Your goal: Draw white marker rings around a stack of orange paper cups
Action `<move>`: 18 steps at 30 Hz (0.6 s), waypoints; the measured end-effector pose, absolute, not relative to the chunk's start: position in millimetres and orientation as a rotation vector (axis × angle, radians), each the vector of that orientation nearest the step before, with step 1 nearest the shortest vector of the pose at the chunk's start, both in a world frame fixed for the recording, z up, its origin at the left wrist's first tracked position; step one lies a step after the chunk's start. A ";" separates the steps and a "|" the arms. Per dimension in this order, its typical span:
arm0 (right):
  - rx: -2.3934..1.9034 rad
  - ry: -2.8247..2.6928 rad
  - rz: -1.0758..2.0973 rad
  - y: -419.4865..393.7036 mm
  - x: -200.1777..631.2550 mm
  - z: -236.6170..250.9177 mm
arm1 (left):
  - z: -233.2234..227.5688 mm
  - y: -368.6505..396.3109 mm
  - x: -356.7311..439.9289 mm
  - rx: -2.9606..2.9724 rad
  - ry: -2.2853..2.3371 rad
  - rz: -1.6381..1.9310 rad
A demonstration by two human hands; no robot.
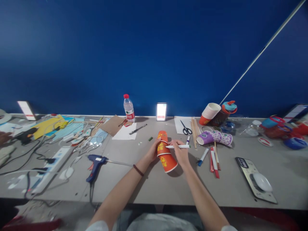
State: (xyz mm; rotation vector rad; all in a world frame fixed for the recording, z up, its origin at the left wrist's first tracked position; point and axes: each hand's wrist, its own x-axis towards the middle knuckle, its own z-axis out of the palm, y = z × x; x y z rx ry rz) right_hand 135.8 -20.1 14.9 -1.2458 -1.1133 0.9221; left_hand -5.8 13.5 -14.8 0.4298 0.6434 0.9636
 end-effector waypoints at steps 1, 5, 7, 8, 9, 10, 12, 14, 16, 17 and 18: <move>-1.247 -1.118 0.916 -20.4 135.8 15.2 | -13.9 13.1 -5.8 0.432 0.641 0.959; -1.252 -1.128 0.915 -20.8 136.1 14.7 | -12.0 12.4 -5.8 0.443 0.608 0.933; -1.252 -1.123 0.925 -20.5 136.3 14.1 | -13.3 13.0 -6.0 0.442 0.603 0.931; -1.252 -1.120 0.928 -20.2 136.4 13.9 | -14.5 13.5 -6.2 0.437 0.610 0.936; -1.251 -1.117 0.929 -19.9 136.4 13.6 | -15.8 14.0 -6.4 0.431 0.619 0.942; -1.249 -1.113 0.930 -19.6 136.5 13.2 | -16.9 14.4 -6.6 0.425 0.626 0.948; -1.244 -1.103 0.940 -19.0 136.8 12.2 | -18.2 14.7 -6.9 0.420 0.634 0.960; -1.236 -1.093 0.955 -18.5 137.3 10.8 | -17.7 14.4 -7.0 0.426 0.636 0.970; -1.225 -1.084 0.972 -18.1 137.7 9.4 | -15.7 13.7 -6.8 0.436 0.639 0.972; -1.218 -1.079 0.980 -17.9 137.8 8.8 | -14.4 13.2 -6.6 0.440 0.638 0.967; -1.213 -1.075 0.985 -17.8 137.8 8.5 | -13.2 12.7 -6.4 0.443 0.632 0.957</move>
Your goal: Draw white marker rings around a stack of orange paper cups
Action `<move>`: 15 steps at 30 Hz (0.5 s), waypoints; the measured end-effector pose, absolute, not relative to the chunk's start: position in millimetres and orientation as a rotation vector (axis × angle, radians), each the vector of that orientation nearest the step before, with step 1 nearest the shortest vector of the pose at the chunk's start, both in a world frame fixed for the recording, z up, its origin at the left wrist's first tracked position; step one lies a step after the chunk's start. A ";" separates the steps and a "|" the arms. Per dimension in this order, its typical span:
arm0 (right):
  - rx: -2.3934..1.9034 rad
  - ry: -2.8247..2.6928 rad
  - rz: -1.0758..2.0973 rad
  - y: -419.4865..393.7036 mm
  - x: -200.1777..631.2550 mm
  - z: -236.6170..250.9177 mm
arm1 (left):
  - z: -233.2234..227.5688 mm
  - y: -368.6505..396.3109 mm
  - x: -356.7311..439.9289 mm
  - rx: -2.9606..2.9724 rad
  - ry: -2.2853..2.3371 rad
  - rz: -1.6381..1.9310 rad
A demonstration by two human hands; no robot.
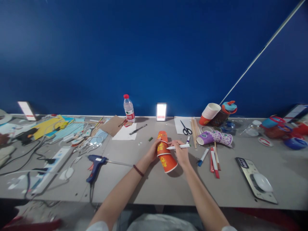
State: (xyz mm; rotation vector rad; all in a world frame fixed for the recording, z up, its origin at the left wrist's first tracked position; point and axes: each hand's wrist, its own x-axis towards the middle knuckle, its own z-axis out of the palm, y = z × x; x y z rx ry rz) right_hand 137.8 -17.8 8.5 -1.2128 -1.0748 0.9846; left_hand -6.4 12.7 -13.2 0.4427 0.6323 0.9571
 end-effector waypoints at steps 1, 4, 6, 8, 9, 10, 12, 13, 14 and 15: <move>-1.210 -1.071 0.985 -17.8 137.8 8.5 | -12.0 12.3 -6.2 0.443 0.623 0.948; -1.212 -1.055 0.974 -18.1 137.0 9.6 | -9.6 11.7 -5.4 0.441 0.598 0.945; -1.210 -1.043 0.971 -18.3 136.4 10.7 | -8.9 11.9 -5.2 0.440 0.598 0.959; -1.205 -1.029 0.974 -18.5 136.0 11.5 | -9.1 12.7 -5.6 0.439 0.603 0.974; -1.204 -1.023 0.975 -18.5 135.9 11.6 | -9.5 13.3 -5.9 0.437 0.606 0.981; -1.203 -1.020 0.977 -18.6 135.8 11.6 | -9.9 13.9 -6.4 0.433 0.611 0.990; -1.200 -1.017 0.981 -18.6 135.9 11.3 | -11.0 15.1 -7.3 0.427 0.632 1.002; -1.197 -1.016 0.980 -18.6 136.0 11.0 | -11.4 15.5 -7.6 0.425 0.644 1.003; -1.196 -1.015 0.977 -18.6 136.1 10.8 | -11.7 15.9 -7.8 0.424 0.655 1.004; -1.193 -1.014 0.973 -18.6 136.1 10.7 | -11.8 16.0 -7.9 0.422 0.663 1.004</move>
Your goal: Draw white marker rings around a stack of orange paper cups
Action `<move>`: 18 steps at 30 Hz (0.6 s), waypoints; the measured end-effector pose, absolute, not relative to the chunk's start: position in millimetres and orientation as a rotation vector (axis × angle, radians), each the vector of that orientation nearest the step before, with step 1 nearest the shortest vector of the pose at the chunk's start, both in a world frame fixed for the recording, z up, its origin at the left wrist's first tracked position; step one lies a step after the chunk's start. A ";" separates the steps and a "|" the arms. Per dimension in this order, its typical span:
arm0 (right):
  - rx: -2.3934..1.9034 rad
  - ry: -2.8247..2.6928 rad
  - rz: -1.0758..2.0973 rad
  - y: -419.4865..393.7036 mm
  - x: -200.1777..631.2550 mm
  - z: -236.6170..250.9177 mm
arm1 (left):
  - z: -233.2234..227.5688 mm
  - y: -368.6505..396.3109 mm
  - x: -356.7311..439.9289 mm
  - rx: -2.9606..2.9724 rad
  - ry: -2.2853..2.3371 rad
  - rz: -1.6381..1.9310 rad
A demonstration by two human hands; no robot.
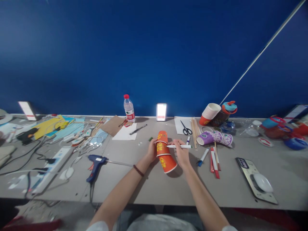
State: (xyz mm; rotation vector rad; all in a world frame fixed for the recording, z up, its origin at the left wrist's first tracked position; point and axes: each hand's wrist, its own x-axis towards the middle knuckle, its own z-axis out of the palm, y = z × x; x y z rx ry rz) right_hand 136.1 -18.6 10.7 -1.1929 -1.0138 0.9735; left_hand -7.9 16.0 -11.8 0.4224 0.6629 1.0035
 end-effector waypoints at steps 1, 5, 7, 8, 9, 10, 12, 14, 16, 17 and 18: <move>-1.191 -1.009 0.970 -18.7 136.1 10.7 | -11.8 16.1 -7.8 0.421 0.667 1.001; -1.184 -1.011 0.960 -19.3 135.7 13.0 | -12.0 15.7 -7.5 0.429 0.661 0.992; -1.184 -1.019 0.951 -20.0 135.6 14.8 | -12.5 15.2 -7.8 0.443 0.647 0.980; -1.186 -1.020 0.948 -20.4 135.6 15.5 | -12.8 15.0 -8.0 0.447 0.637 0.974; -1.189 -1.020 0.947 -20.9 135.6 16.2 | -13.0 14.7 -8.1 0.449 0.629 0.967; -1.191 -1.020 0.946 -21.4 135.6 16.7 | -13.0 14.4 -8.2 0.450 0.623 0.964; -1.190 -1.023 0.948 -22.2 135.4 17.3 | -12.3 13.8 -8.0 0.452 0.618 0.963; -1.181 -1.022 0.949 -22.5 135.2 17.3 | -10.7 13.1 -7.5 0.459 0.619 0.967; -1.172 -1.017 0.945 -22.2 135.1 16.8 | -8.8 12.4 -6.8 0.467 0.616 0.968; -1.169 -1.016 0.941 -21.9 135.2 16.2 | -8.0 12.1 -6.5 0.468 0.615 0.968; -1.167 -1.017 0.935 -21.4 135.3 15.5 | -7.4 11.8 -6.2 0.468 0.615 0.971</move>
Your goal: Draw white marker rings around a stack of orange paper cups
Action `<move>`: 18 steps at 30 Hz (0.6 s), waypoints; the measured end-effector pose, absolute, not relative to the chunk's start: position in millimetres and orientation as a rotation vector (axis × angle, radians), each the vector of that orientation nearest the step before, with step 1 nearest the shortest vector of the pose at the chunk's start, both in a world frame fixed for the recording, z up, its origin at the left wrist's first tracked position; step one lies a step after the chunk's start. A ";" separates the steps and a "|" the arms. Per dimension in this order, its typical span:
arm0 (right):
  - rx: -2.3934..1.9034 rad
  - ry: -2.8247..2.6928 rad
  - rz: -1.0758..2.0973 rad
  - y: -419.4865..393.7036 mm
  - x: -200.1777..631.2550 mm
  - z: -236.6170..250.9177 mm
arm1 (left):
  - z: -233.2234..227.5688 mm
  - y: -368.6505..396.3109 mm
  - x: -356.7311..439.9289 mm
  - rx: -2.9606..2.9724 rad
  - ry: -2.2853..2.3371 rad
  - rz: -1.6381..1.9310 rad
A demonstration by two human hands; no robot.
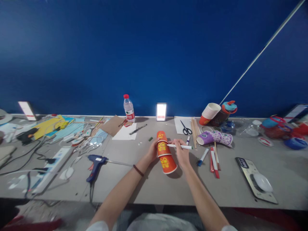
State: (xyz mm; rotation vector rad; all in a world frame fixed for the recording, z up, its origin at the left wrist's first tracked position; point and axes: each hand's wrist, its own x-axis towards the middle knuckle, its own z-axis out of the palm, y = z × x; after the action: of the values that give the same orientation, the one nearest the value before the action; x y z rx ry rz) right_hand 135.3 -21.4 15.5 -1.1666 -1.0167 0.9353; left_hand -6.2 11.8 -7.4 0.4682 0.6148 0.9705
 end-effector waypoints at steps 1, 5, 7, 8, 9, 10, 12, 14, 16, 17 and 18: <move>-1.166 -1.020 0.931 -20.9 135.4 14.8 | -7.1 11.6 -5.9 0.468 0.615 0.976; -1.163 -1.035 0.929 -19.8 135.6 12.9 | -8.5 11.6 -5.0 0.476 0.606 0.992; -1.156 -1.038 0.928 -20.3 135.0 13.7 | -10.4 12.1 -5.0 0.477 0.600 0.979; -1.152 -1.041 0.925 -20.7 134.5 14.7 | -11.5 12.4 -5.2 0.477 0.600 0.969; -1.147 -1.049 0.922 -21.2 134.1 15.8 | -12.7 12.8 -5.5 0.478 0.601 0.960; -1.145 -1.058 0.919 -21.8 133.7 17.0 | -13.8 13.1 -5.9 0.480 0.602 0.953; -1.144 -1.074 0.922 -22.6 133.0 19.4 | -15.5 13.7 -6.8 0.486 0.603 0.946; -1.148 -1.074 0.935 -23.0 132.8 21.1 | -16.3 13.9 -7.4 0.487 0.602 0.939; -1.156 -1.078 0.946 -23.0 133.1 21.7 | -16.2 14.0 -7.7 0.486 0.603 0.933; -1.160 -1.085 0.950 -22.9 133.4 21.7 | -15.9 14.0 -7.8 0.484 0.605 0.933; -1.164 -1.092 0.951 -22.7 133.6 21.5 | -15.5 14.1 -7.8 0.481 0.609 0.935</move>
State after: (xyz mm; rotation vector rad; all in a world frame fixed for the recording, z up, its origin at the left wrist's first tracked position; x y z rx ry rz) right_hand 133.6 -22.7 21.5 -1.1638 -1.0924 0.9505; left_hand -7.8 14.1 -15.5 0.4811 0.6092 0.9351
